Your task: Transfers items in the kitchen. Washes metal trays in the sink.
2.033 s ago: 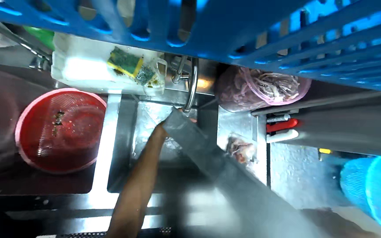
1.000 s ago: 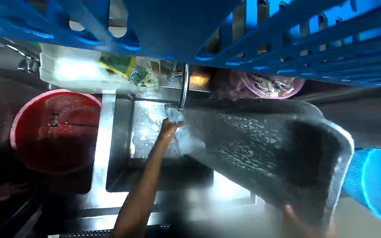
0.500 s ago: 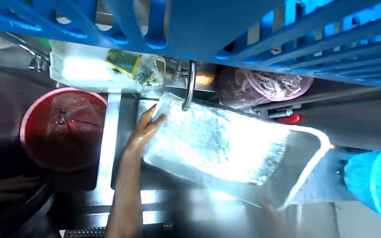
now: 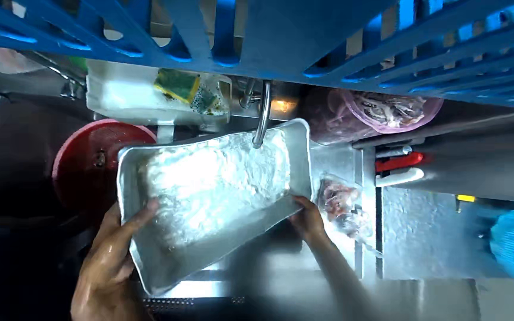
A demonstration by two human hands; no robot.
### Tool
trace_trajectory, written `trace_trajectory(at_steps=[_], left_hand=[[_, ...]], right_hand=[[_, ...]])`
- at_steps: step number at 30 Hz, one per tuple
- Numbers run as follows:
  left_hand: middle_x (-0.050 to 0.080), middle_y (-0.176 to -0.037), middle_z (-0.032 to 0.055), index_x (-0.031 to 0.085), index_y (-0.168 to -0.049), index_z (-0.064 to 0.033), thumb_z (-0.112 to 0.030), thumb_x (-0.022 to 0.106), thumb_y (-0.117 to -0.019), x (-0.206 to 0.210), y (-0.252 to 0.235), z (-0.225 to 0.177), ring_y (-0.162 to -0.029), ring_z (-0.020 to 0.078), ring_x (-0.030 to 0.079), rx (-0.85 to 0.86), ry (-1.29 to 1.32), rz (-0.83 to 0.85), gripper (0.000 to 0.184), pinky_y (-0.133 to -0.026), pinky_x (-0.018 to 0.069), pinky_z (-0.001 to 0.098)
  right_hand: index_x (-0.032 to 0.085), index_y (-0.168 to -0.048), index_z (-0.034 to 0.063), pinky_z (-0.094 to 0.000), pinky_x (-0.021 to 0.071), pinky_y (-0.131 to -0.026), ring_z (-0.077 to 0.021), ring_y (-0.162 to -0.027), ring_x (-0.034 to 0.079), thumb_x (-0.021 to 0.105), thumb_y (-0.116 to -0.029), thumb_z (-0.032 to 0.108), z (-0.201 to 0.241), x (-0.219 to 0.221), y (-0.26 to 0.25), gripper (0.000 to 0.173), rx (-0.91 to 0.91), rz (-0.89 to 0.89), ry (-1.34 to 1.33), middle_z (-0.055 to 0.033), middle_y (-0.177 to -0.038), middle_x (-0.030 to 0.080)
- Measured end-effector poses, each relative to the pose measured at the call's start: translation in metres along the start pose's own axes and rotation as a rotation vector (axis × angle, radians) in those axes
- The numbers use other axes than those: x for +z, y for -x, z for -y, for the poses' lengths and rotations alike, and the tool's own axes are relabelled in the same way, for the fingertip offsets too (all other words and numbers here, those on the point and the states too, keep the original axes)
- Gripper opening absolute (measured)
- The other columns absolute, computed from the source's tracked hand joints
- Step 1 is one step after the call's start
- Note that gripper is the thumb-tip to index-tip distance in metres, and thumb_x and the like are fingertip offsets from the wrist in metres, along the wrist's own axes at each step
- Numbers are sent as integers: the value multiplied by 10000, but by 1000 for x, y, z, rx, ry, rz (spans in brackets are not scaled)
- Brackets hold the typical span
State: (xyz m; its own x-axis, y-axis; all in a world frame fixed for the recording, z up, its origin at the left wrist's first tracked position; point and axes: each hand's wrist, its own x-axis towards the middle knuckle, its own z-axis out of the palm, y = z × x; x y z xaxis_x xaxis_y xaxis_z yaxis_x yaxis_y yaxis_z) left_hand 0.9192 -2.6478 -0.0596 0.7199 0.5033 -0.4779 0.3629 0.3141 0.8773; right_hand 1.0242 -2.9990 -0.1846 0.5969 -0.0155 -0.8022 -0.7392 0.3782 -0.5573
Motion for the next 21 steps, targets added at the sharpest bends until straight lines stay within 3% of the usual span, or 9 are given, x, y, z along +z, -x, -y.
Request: trace_trajectory(at_steps=[2, 4, 7, 9, 13, 15, 17, 19, 21], left_hand=[[689, -1195, -14, 408, -1438, -2, -105, 780, -805, 1, 29, -2, -1041, 93, 700, 133, -86, 32, 742, -878, 623, 282], [624, -1318, 33, 316, -1474, 67, -63, 814, -763, 15, 60, -5, -1149, 107, 657, 244, -219, 55, 877, -956, 599, 287], [605, -1279, 151, 303, -1434, 148, -103, 885, -671, 51, 98, -2, -1105, 120, 666, 285, -384, -94, 992, -908, 610, 273], [591, -1251, 174, 267, -1431, 169, -114, 893, -630, 67, 114, 5, -1087, 97, 656, 286, -417, -184, 1055, -899, 595, 245], [614, -1240, 167, 263, -1426, 170, -105, 852, -646, 71, 122, 13, -1088, 82, 661, 286, -413, -279, 1015, -915, 586, 233], [611, -1249, 183, 279, -1431, 181, -85, 816, -659, 66, 115, 19, -1085, 89, 661, 288, -420, -335, 977, -908, 585, 229], [627, -1249, 192, 336, -1429, 173, -62, 791, -656, 66, 100, 32, -1075, 88, 665, 301, -420, -427, 927, -896, 577, 216], [632, -1236, 181, 416, -1410, 144, -90, 791, -641, 73, 79, 54, -1067, 80, 652, 331, -445, -501, 887, -895, 560, 207], [637, -1248, 203, 479, -1396, 109, -125, 823, -619, 90, 57, 79, -1095, 124, 648, 346, -504, -528, 881, -933, 548, 255]], right_hand=[[576, -1121, 15, -352, 598, -642, -190, -745, 694, 506, -1012, 95, -7, 9, -36, 152, 74, 50, 89, -113, -884, 699], [563, -1227, 41, -339, 587, -709, -168, -846, 676, 540, -1040, 169, -19, 23, -71, 228, 127, 54, 251, -96, -998, 680], [546, -1386, 48, -439, 535, -922, -243, -1134, 615, 557, -1056, 253, -44, 53, -109, 388, 126, 74, 498, -157, -1290, 626], [600, -1311, 15, -433, 532, -899, -244, -1076, 630, 581, -1038, 217, -55, 75, -126, 341, 70, 134, 628, -170, -1218, 654], [581, -1317, -53, -589, 502, -1008, -394, -1167, 628, 851, -798, 207, -48, 115, -139, 640, -87, 236, 1168, -275, -1230, 651], [628, -1324, 6, -655, 485, -981, -448, -1179, 622, 781, -890, 344, -26, 134, -122, 571, -193, 283, 1531, -280, -1250, 652], [574, -1442, 97, -675, 450, -1015, -473, -1254, 576, 703, -969, 357, 5, 148, -98, 555, -262, 329, 1687, -274, -1358, 605], [684, -1267, 73, -613, 517, -966, -394, -1109, 668, 700, -956, 283, 25, 148, -101, 376, -391, 331, 1562, -220, -1205, 692], [714, -1119, 33, -441, 622, -786, -228, -820, 732, 708, -960, 234, 46, 147, -99, 255, -383, 421, 1270, -120, -970, 744]])
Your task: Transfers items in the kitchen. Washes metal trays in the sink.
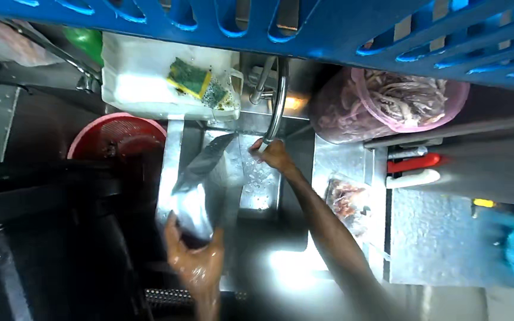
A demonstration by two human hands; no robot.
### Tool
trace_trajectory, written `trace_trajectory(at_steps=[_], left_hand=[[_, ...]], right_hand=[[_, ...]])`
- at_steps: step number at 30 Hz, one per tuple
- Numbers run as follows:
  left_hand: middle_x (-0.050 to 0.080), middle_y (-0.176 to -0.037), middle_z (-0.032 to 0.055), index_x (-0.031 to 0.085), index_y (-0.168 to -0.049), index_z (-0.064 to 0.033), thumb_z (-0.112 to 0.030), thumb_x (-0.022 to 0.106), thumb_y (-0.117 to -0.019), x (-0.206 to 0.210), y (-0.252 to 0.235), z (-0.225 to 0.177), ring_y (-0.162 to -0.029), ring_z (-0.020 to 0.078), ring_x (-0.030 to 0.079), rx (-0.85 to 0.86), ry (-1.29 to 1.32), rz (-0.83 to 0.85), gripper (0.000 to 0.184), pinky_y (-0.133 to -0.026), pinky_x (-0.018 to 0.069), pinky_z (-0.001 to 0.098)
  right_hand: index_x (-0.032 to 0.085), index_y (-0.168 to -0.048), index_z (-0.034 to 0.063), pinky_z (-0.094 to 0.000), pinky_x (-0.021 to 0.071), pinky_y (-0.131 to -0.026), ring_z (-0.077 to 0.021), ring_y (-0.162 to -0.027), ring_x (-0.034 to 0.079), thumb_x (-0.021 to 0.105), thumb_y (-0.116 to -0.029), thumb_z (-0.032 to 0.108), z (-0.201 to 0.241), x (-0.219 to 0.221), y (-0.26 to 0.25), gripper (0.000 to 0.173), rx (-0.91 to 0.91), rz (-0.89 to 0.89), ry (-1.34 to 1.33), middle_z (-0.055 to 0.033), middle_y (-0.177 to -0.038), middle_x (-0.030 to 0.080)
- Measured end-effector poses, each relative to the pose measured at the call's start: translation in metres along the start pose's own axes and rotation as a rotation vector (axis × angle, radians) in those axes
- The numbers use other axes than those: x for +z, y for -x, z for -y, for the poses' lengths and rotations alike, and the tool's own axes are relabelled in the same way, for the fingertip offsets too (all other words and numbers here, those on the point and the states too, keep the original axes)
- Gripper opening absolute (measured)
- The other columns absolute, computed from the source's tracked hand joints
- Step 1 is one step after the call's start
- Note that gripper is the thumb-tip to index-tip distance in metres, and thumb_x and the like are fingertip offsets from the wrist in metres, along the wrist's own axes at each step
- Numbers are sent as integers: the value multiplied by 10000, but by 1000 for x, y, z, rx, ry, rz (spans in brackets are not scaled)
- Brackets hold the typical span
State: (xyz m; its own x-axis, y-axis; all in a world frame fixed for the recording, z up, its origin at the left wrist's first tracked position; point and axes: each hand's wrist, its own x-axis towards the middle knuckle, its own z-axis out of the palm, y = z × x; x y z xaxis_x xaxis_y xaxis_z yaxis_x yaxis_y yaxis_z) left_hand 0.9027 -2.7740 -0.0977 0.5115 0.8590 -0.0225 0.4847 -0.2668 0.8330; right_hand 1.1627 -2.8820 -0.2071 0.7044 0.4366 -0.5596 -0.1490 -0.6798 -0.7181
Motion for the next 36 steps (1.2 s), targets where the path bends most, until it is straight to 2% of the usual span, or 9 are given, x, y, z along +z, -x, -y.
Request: trace_trajectory(at_steps=[3, 7, 11, 16, 20, 23, 27, 32, 36], left_hand=[[692, -1214, 201, 564, -1393, 19, -223, 895, -617, 54, -1, 14, -1056, 253, 705, 28, -148, 32, 878, -890, 582, 450], [747, -1078, 163, 614, -1380, -74, -424, 866, -653, 113, -23, 12, -902, 339, 734, 31, -327, 121, 845, -753, 560, 586], [730, -1143, 172, 535, -1476, -165, -465, 871, -693, 152, -43, -1, -926, 385, 717, 72, -342, 279, 903, -778, 540, 626], [721, -1177, 164, 506, -1506, -257, -433, 888, -706, 176, -55, -23, -968, 406, 701, 86, -347, 480, 903, -792, 511, 671], [703, -1191, 175, 522, -1483, -242, -314, 923, -710, 190, -64, -29, -1038, 390, 680, 9, -62, 695, 874, -833, 529, 668], [611, -1421, 79, 427, -1558, -222, -114, 880, -737, 211, -77, -31, -1255, 231, 616, -72, 303, 876, 944, -1013, 552, 458], [676, -1278, 148, 526, -1393, -44, -115, 443, -1059, 245, -83, -21, -1140, 258, 674, -507, 942, 602, 351, -956, 559, 446], [584, -1291, 309, 543, -1356, 60, -400, 427, -1098, 266, -77, 19, -1175, 414, 583, -510, 21, 484, 540, -999, 472, 579], [462, -1472, 303, 355, -1536, 6, -624, 356, -1047, 246, -90, 13, -1334, 428, 485, -712, 35, 399, 797, -1058, 427, 613]], right_hand=[[680, -1098, -9, -297, 613, -680, -132, -743, 714, 640, -1014, 183, 26, -22, 28, 213, 21, 272, -591, -62, -884, 741], [739, -1043, -1, -290, 611, -755, -105, -791, 715, 649, -1016, 231, 49, -31, 72, 251, -115, 115, -441, -51, -905, 748], [485, -1484, 124, -393, 590, -848, -199, -981, 696, 603, -1043, 205, 23, -17, 94, 463, -133, -96, -418, -113, -1254, 677], [497, -1484, 101, -395, 544, -943, -186, -1049, 665, 524, -1083, 288, -6, -11, 80, 444, -46, -206, -667, -131, -1242, 668], [265, -1623, 284, -489, 534, -935, -262, -1160, 621, 525, -1064, 443, -14, -12, 74, 637, 36, -209, -664, -134, -1442, 563], [419, -1542, 249, -405, 550, -782, -215, -983, 642, 460, -1092, 427, -23, -15, 67, 486, 39, -393, -696, -137, -1275, 639], [487, -1501, 160, -389, 545, -922, -149, -1088, 634, 451, -1099, 398, -49, -29, 79, 468, -1, -537, -671, -95, -1289, 643], [673, -1237, 58, -311, 556, -754, -110, -828, 642, 488, -1094, 240, -72, -34, 140, 296, -157, -556, -698, -56, -969, 689], [688, -1013, -9, -228, 570, -758, -28, -781, 657, 490, -1047, 60, -83, -36, 206, 212, -383, -593, -715, 10, -836, 692]])
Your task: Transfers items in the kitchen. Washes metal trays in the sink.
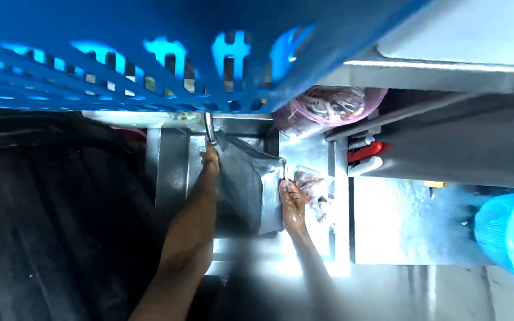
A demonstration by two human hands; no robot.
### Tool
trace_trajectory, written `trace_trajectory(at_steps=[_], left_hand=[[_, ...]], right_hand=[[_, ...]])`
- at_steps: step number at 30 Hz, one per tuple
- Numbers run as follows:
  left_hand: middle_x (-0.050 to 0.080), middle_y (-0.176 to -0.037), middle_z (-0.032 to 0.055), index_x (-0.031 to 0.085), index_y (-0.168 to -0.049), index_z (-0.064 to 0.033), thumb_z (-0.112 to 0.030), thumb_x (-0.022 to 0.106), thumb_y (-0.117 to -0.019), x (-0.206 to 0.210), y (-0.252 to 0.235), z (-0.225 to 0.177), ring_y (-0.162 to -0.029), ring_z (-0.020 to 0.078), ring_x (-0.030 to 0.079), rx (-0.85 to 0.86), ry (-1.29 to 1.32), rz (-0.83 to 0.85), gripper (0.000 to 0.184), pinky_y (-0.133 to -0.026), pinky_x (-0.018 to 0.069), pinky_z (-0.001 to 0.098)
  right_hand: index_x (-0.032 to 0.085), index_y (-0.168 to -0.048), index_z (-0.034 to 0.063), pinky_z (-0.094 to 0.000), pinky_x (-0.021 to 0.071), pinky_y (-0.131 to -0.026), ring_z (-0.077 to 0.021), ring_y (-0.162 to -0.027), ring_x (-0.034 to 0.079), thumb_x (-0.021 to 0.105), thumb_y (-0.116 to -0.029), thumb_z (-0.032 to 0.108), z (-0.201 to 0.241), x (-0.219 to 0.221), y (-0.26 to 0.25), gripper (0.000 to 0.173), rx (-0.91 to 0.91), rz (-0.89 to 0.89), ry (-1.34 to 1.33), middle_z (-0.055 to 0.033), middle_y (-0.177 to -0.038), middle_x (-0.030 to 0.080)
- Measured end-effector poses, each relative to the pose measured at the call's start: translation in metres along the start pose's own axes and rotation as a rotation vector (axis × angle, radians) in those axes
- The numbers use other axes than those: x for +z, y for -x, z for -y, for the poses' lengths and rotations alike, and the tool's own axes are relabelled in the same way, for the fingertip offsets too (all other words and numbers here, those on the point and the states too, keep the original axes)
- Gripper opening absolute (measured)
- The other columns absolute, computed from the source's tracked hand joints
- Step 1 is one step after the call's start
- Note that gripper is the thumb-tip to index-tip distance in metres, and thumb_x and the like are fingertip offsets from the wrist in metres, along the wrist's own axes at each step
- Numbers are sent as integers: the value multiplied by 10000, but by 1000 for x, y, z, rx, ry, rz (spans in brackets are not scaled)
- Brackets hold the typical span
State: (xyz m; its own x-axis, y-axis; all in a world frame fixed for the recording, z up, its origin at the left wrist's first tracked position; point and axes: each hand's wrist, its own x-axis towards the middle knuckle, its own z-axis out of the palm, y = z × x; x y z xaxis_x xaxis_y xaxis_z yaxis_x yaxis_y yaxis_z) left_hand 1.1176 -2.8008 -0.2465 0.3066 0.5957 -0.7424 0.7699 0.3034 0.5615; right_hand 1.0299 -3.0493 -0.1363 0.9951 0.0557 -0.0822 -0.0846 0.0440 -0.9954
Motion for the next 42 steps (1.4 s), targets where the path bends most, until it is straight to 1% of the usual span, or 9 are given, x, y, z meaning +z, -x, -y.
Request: trace_trajectory(at_steps=[4, 7, 10, 16, 20, 24, 27, 33, 42], left_hand=[[357, -1601, 172, 308, -1579, -68, -442, 191, -1128, -42, 91, -89, -1444, 316, 367, -44, 108, 218, 597, -1152, 325, 527], [610, -1192, 173, 544, -1344, -89, -465, 399, -1080, -56, 65, -67, -1015, 292, 602, 127, 83, 339, 482, -793, 527, 494], [605, -1028, 107, 561, -1276, -114, -438, 446, -1075, -71, 61, -76, -842, 198, 593, 23, -57, 403, 398, -694, 520, 376], [585, -1345, 184, 444, -1491, -165, -657, 118, -1034, -121, 125, -90, -1095, 318, 610, -118, -70, 486, 746, -870, 512, 495], [643, -1252, 210, 519, -1427, -176, -963, 203, -807, -153, 120, -88, -1058, 359, 648, -69, 119, 487, 1051, -824, 544, 560], [632, -1173, 155, 556, -1350, -124, -568, 645, -929, -180, 164, -93, -961, 260, 624, 85, -95, 343, 619, -807, 532, 411], [607, -1007, 138, 564, -1259, -71, -309, 672, -932, -184, 179, -83, -779, 229, 583, 205, -76, 192, 419, -661, 512, 400], [606, -1293, 269, 590, -1346, -26, -106, 677, -875, -166, 187, -58, -1157, 421, 595, 509, 216, -261, 485, -891, 509, 631], [577, -1379, 260, 494, -1414, 61, -35, 590, -953, -145, 222, -31, -1267, 309, 587, 1031, 225, -698, 481, -1073, 482, 421]], right_hand=[[682, -823, 76, -104, 495, -630, 121, -664, 568, 587, -1006, 226, 35, -31, 35, 255, -176, 83, 147, 136, -698, 630], [650, -799, 73, -131, 465, -564, 66, -581, 546, 587, -1031, 421, 62, -51, 61, 423, -333, 283, 273, 39, -620, 589], [753, -924, 59, -307, 598, -716, -115, -711, 698, 634, -1013, 382, 101, -54, 77, 355, -371, 581, 541, -57, -761, 721], [703, -1068, 233, -425, 594, -667, -217, -691, 702, 507, -1080, 393, 85, -52, 110, 252, -889, 813, 1004, -16, -747, 690], [714, -1239, 44, -418, 476, -1046, -299, -1148, 673, 444, -1091, 205, 147, -29, 118, 348, -277, 1230, 1107, -160, -1160, 735], [587, -1417, 41, -372, 332, -1179, -234, -1370, 525, 351, -1109, 126, 168, -18, 131, 397, -19, 1245, 1354, -111, -1419, 621], [720, -1213, 88, -499, 485, -1061, -320, -1179, 673, 450, -1055, 85, 0, -68, 112, 313, -711, 878, 1077, -103, -1213, 736], [630, -1424, 156, -427, 246, -1272, -316, -1537, 305, 458, -1020, 91, -51, -40, 82, 444, -45, 503, 992, -153, -1607, 418], [581, -1454, 132, -505, 361, -1198, -370, -1475, 396, 617, -1013, 282, -60, -50, 66, 467, 236, 616, 735, -228, -1579, 418]])
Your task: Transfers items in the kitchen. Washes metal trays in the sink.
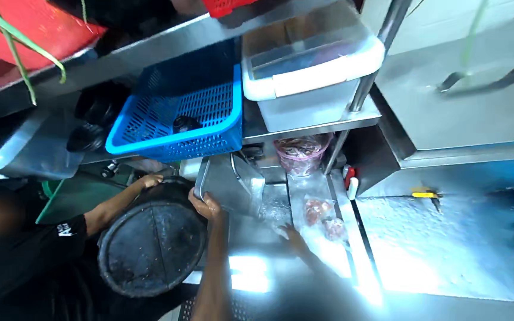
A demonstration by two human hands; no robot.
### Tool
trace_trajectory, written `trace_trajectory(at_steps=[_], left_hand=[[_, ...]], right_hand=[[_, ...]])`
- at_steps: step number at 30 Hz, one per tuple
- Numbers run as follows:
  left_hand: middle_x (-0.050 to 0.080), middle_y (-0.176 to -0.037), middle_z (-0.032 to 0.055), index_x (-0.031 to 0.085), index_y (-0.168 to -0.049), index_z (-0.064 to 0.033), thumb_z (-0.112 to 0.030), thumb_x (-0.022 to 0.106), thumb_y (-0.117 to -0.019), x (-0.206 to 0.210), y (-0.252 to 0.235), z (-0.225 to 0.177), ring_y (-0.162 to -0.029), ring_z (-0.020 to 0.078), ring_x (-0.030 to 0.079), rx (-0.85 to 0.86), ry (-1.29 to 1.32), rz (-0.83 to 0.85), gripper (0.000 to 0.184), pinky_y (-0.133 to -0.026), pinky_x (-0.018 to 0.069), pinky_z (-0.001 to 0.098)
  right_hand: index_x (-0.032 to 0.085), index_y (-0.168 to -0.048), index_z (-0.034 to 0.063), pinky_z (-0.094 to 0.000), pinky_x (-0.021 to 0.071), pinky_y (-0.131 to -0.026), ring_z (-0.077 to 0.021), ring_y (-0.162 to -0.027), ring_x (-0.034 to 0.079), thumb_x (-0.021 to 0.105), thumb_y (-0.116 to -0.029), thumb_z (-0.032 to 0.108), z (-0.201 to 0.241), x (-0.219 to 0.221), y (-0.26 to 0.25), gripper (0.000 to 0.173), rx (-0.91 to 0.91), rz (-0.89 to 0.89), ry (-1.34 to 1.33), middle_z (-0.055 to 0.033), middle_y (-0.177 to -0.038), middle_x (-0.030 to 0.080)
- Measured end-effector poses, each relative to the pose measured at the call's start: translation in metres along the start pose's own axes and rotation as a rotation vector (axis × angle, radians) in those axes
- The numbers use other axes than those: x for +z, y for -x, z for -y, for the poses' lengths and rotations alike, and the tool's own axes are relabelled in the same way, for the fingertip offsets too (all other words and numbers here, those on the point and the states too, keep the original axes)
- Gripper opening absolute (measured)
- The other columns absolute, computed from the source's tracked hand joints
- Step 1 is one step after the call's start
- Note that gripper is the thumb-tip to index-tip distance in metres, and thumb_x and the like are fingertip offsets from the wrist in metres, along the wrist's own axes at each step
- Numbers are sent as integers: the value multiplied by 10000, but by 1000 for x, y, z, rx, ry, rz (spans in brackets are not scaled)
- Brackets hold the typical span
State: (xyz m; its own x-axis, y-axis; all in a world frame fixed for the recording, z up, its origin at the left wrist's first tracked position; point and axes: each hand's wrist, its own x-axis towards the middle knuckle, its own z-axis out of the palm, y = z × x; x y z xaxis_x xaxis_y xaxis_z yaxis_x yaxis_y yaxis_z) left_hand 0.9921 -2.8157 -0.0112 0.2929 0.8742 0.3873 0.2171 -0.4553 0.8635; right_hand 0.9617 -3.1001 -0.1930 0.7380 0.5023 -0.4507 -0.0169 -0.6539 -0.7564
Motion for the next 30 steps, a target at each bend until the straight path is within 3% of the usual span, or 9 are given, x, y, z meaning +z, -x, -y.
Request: trace_trajectory(at_steps=[4, 8, 15, 20, 22, 25, 27, 28, 30], left_hand=[[459, -1437, 314, 395, -1433, 121, 39, 548, -935, -17, 21, -1, -1334, 328, 484, 41, 114, -173, 528, -1133, 410, 361], [450, -1415, 315, 389, -1416, 126, 46, 561, -891, -35, 40, -6, -1329, 321, 466, 140, 72, -239, 558, -1137, 390, 350], [492, -1274, 250, 393, -1310, 152, -146, 544, -914, -84, 68, -9, -1230, 228, 503, 322, 59, -230, 519, -1085, 413, 319], [508, -1291, 124, 448, -1275, 17, -331, 550, -964, -130, 82, -15, -1261, 151, 498, 435, 139, -262, 478, -1073, 424, 307], [510, -1303, 55, 454, -1291, -67, -489, 571, -969, -158, 87, -23, -1268, 125, 491, 486, 175, -268, 544, -1071, 419, 300], [532, -1292, -19, 468, -1309, -170, -536, 609, -930, -200, 93, -48, -1246, 113, 505, 569, 215, -249, 546, -1046, 426, 292], [562, -1319, -80, 533, -1258, -283, -438, 633, -957, -217, 103, -64, -1266, 101, 523, 575, 315, -169, 354, -1060, 446, 286], [628, -1290, -98, 631, -1149, -305, -306, 612, -1004, -223, 111, -75, -1253, 100, 564, 534, 435, -136, 146, -1060, 474, 292], [677, -1224, -54, 684, -1005, -225, -348, 506, -1064, -239, 121, -97, -1242, 103, 578, 527, 533, -11, 224, -1082, 455, 302]], right_hand=[[543, -1474, 86, -506, 370, -1193, -369, -1455, 422, 643, -999, 329, 8, -11, -19, 543, -21, -33, -51, -243, -1557, 435], [492, -1512, 95, -498, 388, -1181, -379, -1459, 409, 659, -987, 369, 30, -20, -34, 615, -57, -60, -38, -258, -1592, 367], [367, -1587, 137, -502, 422, -1149, -419, -1471, 374, 727, -932, 378, 60, -19, -40, 786, -59, -39, 43, -266, -1671, 173], [303, -1612, 125, -518, 414, -1155, -439, -1492, 330, 769, -892, 341, 65, -16, -30, 885, -105, -103, 71, -285, -1673, 131], [275, -1621, 121, -523, 430, -1140, -457, -1483, 333, 806, -854, 348, 63, -14, -25, 960, -122, -138, 90, -295, -1674, 105], [217, -1634, 92, -533, 425, -1149, -454, -1512, 276, 886, -754, 374, 75, -23, -6, 1141, -212, -238, 36, -293, -1681, 65], [212, -1613, -3, -534, 327, -1223, -439, -1531, 235, 903, -718, 394, 82, -35, 15, 1198, -366, -341, -71, -309, -1667, 126], [226, -1575, -93, -518, 274, -1252, -434, -1523, 253, 871, -761, 339, 91, -38, 30, 1125, -432, -329, -121, -342, -1631, 207], [400, -1402, -241, -437, 331, -1195, -391, -1404, 457, 662, -971, 92, 146, -49, 80, 605, -253, -141, -42, -371, -1455, 477]])
